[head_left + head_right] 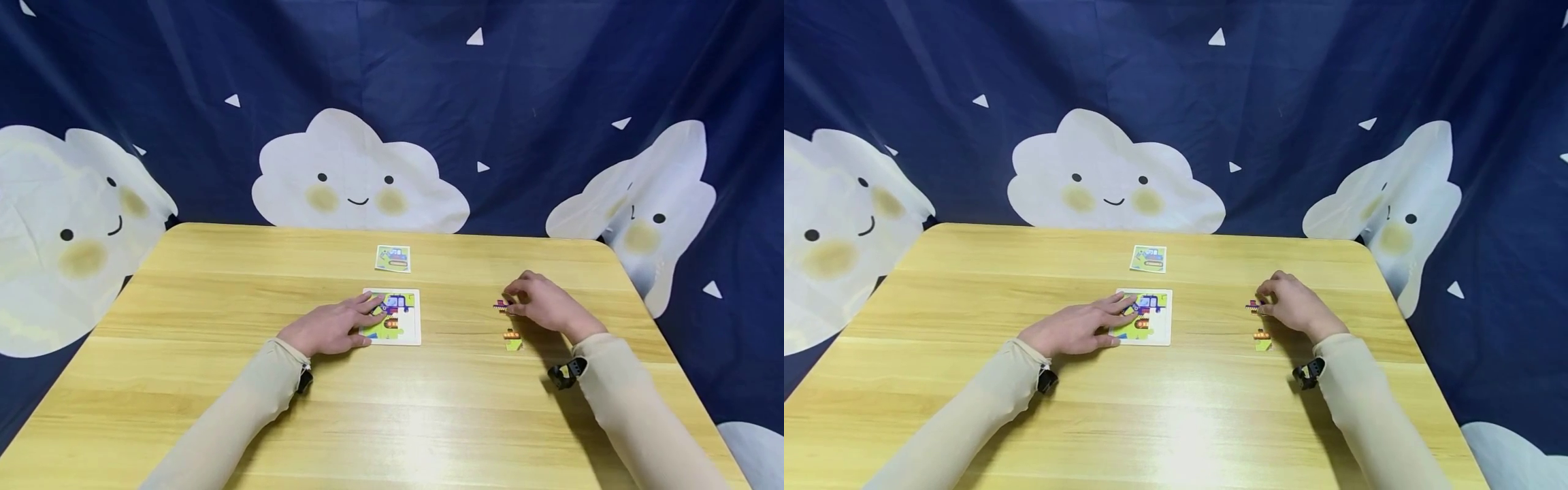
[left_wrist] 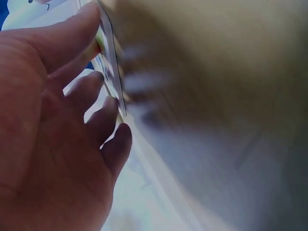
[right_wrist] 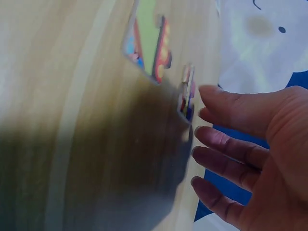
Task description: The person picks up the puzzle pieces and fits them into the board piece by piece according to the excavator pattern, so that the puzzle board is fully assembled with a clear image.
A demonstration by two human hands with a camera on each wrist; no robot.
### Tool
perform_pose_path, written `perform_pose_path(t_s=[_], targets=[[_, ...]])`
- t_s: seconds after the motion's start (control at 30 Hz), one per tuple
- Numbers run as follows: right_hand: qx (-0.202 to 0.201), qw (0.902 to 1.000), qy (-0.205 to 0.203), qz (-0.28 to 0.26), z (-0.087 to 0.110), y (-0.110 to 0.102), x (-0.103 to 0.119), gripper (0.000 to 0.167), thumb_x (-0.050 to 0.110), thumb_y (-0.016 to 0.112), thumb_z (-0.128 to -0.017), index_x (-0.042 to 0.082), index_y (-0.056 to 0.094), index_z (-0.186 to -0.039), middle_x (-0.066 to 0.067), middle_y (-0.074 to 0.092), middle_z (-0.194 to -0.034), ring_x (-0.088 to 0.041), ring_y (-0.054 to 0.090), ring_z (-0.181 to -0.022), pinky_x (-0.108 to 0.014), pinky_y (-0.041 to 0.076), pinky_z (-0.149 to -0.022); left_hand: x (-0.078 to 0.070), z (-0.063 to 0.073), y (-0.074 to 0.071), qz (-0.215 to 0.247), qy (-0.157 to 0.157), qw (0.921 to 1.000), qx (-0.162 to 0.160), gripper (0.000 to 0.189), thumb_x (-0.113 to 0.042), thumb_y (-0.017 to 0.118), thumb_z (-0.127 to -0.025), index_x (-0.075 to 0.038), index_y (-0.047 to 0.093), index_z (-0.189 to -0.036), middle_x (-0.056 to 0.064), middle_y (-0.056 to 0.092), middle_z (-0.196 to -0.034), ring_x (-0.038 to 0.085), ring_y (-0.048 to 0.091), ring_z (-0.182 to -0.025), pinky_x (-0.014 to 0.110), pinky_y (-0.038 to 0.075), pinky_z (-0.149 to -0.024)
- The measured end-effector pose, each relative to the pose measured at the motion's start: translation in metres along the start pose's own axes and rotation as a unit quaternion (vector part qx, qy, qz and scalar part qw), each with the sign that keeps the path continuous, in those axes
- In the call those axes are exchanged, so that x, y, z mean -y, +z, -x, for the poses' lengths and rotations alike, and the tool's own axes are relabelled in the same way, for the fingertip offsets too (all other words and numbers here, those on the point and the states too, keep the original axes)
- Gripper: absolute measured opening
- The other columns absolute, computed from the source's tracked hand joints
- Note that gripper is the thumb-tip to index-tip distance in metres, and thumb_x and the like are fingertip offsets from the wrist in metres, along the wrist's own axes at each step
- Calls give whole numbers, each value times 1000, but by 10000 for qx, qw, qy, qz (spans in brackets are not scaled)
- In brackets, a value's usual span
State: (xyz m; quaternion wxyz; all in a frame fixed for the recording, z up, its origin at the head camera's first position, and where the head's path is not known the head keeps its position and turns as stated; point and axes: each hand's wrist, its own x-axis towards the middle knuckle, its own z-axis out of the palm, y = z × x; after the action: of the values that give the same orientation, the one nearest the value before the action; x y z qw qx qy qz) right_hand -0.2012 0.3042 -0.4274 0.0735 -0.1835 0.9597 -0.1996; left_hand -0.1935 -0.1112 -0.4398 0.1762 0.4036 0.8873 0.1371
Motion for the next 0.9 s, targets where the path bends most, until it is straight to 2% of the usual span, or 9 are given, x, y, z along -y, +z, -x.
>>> perform_pose_path(t_s=[0.2, 0.4, 0.7, 0.9], targets=[[121, 9997, -167, 93, -3, 2, -3, 22, 3, 77, -82, 1, 68, -102, -9, 55, -96, -25, 54, -84, -44, 47, -78, 2, -2, 1, -6, 82, 10000, -11, 54, -29, 57, -100, -13, 42, -150, 5, 19, -161, 32, 14, -147, 54, 25, -112], [121, 9996, -224, 86, -4, 5, -5, 20, 0, 78, -80, 3, 63, -93, -7, 53, -90, -23, 53, -79, -42, 47, -74, 2, -2, 1, 163, 109, 9998, -25, 54, -26, 58, -100, -12, 43, -149, 6, 20, -161, 32, 13, -147, 54, 26, -112], [-6, 9984, 3, -558, -2, 3, -8, 17, -5, 73, -83, 5, 62, -91, -3, 62, -86, -20, 56, -78, -38, 48, -70, 1, -2, 0, 179, 133, 9997, -70, 54, -27, 59, -99, -12, 43, -149, 6, 21, -161, 30, 14, -147, 53, 28, -111], [-128, 9918, 34, -1274, -2, 2, -3, 19, -12, 64, -86, 7, 64, -85, -3, 64, -85, -20, 58, -77, -32, 50, -67, 2, -1, 0, 253, 79, 9996, -44, 54, -27, 59, -99, -12, 43, -149, 6, 20, -161, 30, 13, -147, 53, 26, -112]])
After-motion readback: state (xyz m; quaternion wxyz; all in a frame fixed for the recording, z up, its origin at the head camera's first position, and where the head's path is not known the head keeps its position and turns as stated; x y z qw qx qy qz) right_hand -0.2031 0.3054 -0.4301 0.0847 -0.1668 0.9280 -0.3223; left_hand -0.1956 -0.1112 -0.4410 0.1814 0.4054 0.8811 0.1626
